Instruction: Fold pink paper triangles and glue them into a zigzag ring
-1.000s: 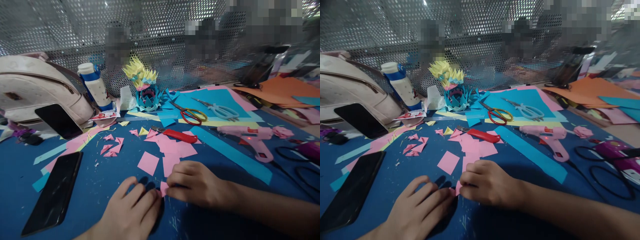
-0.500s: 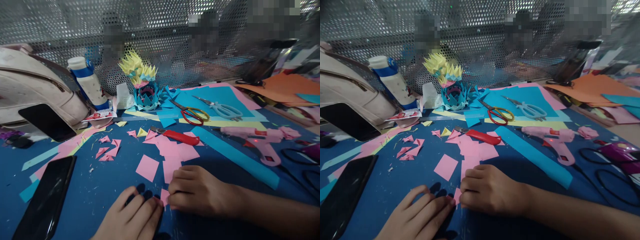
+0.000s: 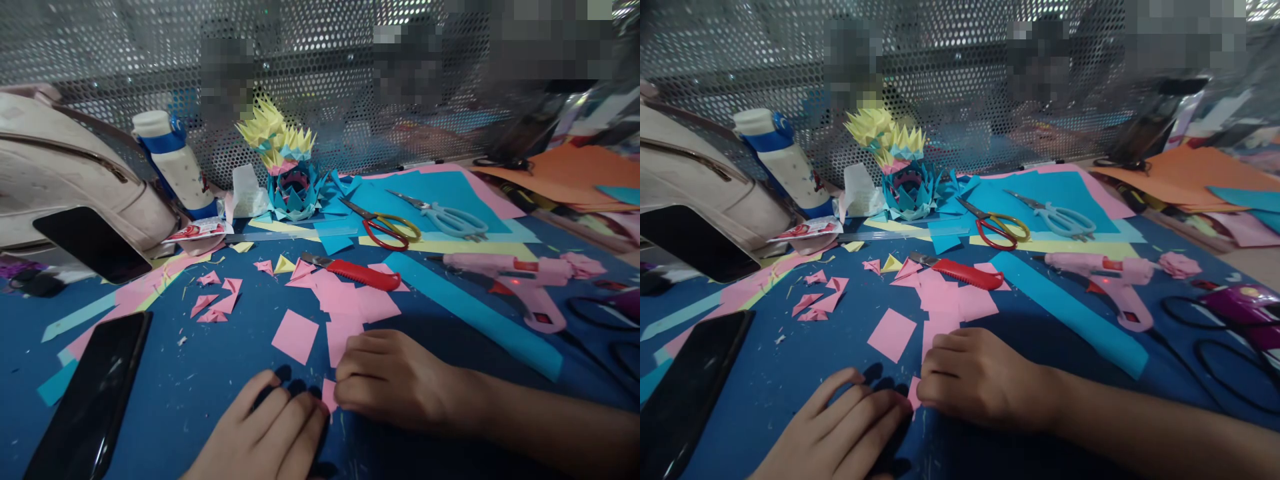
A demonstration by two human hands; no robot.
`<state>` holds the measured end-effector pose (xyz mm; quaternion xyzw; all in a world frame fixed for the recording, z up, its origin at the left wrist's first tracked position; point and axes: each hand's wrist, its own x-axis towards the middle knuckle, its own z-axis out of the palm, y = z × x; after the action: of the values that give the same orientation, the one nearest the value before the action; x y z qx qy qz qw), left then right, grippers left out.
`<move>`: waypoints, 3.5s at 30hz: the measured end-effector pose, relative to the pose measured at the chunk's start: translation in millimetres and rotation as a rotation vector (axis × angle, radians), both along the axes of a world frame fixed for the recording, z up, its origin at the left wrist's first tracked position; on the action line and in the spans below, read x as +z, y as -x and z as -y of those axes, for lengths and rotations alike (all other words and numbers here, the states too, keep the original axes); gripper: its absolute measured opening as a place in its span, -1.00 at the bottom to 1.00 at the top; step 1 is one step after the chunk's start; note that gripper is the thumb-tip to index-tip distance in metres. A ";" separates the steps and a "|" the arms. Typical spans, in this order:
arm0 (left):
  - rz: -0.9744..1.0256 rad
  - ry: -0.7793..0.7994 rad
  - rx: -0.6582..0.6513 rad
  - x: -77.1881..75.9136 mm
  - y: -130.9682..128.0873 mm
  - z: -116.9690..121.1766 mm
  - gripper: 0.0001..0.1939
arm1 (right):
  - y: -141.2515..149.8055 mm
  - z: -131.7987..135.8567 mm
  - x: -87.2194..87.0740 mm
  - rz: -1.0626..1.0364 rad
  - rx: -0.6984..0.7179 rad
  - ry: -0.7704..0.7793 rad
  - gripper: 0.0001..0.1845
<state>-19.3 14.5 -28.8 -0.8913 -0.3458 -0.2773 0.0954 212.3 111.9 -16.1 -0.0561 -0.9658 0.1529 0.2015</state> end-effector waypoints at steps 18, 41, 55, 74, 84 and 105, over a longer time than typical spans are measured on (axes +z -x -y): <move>0.039 0.008 -0.027 3.7 -3.7 -0.1 -0.75 | 2.5 -1.3 1.6 0.006 0.016 0.030 -0.81; 0.377 0.826 0.073 20.1 9.1 -1.5 -0.82 | 4.0 3.0 5.9 0.002 -0.049 -0.031 -0.86; 1.037 1.474 -0.101 22.4 -3.9 -9.6 -0.61 | 1.8 8.7 9.1 -0.269 -0.152 -0.052 -0.78; 0.891 1.469 -0.041 23.9 -7.0 -9.1 -0.78 | 2.2 14.9 16.5 -0.341 -0.031 -0.212 -0.82; 0.762 1.114 0.073 42.1 8.7 -17.3 -0.92 | 2.5 16.3 16.8 -0.326 -0.018 -0.242 -0.78; 0.319 0.562 0.035 12.6 25.3 -20.7 -0.89 | 6.6 3.2 3.5 -0.156 -0.099 -0.005 -0.76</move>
<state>-44.6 35.2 -16.2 -0.8221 -0.4346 -0.3055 -0.2051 205.7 108.7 -12.7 -0.0912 -0.9437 0.1441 0.2834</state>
